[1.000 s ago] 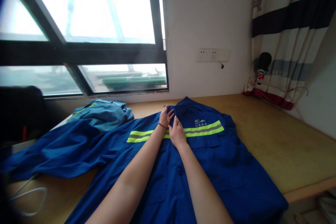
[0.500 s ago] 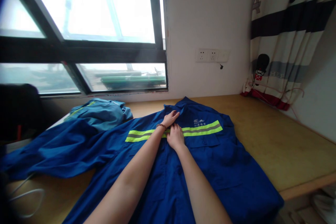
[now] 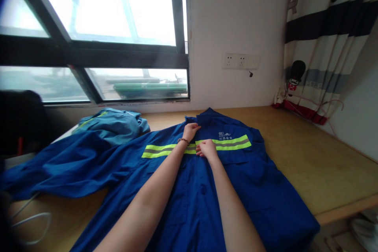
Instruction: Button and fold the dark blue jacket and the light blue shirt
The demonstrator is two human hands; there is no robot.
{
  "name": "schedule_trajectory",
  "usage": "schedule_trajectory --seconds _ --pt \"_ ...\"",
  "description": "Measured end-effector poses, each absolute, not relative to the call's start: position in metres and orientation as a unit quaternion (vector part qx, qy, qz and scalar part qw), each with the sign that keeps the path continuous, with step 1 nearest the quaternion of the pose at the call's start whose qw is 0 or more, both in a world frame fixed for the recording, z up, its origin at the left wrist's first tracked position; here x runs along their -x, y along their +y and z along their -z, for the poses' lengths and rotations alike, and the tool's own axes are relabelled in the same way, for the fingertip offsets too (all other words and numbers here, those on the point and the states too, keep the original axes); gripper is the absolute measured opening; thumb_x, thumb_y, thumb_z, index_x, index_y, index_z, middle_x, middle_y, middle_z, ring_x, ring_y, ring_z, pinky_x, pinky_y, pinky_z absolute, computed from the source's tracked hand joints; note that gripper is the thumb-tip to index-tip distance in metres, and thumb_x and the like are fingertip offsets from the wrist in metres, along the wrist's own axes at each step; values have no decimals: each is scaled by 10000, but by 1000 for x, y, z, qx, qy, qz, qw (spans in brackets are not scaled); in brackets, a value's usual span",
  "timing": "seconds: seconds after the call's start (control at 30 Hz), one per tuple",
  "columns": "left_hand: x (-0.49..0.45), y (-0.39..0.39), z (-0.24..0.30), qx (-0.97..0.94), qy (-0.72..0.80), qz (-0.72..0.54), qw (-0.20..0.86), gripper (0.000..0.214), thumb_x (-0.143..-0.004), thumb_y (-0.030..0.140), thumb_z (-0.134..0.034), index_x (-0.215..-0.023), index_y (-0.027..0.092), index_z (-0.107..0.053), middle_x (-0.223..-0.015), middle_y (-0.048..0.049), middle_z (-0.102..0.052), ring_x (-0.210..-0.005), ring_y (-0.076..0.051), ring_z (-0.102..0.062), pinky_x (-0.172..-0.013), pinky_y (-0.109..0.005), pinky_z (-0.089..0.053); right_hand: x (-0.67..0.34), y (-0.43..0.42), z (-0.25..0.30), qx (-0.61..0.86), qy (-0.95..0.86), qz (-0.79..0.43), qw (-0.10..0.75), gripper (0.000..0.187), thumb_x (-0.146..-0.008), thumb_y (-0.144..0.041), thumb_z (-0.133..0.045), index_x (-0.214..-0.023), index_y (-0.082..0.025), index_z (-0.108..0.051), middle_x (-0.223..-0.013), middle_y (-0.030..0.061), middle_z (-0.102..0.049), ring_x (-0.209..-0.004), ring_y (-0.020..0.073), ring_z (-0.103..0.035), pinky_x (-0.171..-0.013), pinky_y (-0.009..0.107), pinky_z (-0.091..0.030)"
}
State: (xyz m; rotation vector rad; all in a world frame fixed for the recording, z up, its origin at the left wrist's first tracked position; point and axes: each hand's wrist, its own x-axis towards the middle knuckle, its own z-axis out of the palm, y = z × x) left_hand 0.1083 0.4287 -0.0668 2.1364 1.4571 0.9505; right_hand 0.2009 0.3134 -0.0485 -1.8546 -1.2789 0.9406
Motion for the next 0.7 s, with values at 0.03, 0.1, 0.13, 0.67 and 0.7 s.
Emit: schedule_trajectory --seconds 0.03,0.1,0.13,0.67,0.7 --pt "-109 428 67 -761 521 -336 190 329 -781 388 -495 -982 166 -631 -887 -58 -649 -808 -158 -578 -685 -227 -417 -200 314 51 710 -499 -368 334 240 -711 -112 -407 -731 -126 -646 -643 38 -663 -450 99 -590 -423 173 -429" --pt "-109 427 68 -769 520 -322 188 324 -783 400 -486 -970 179 -632 -865 -58 -652 -784 -162 -583 -664 -228 -415 -201 313 54 708 -513 -360 325 250 -717 -124 -419 -780 -147 -659 -695 29 -674 -457 95 -591 -437 176 -428" --pt "-108 427 68 -775 517 -311 187 318 -787 413 -474 -936 186 -641 -830 -55 -653 -763 -164 -585 -657 -233 -414 -202 313 55 710 -519 -350 323 257 -722 -132 -425 -816 -162 -663 -727 24 -678 -468 92 -592 -458 179 -432" --pt "-80 429 69 -819 532 -179 119 466 -819 448 -370 -1264 309 -380 -1384 12 -319 -1272 -242 -229 -1029 -417 -161 -204 298 65 738 -651 -8 177 397 -861 -418 -329 -1247 -372 -409 -1329 -27 -392 -1201 259 -272 -973 508 -129" --pt "-81 427 66 -816 537 -183 111 474 -825 431 -368 -1278 293 -362 -1381 -2 -324 -1268 -242 -237 -1026 -415 -173 -203 298 66 742 -647 -7 176 406 -863 -419 -319 -1257 -361 -399 -1335 -22 -384 -1209 262 -262 -976 516 -112"
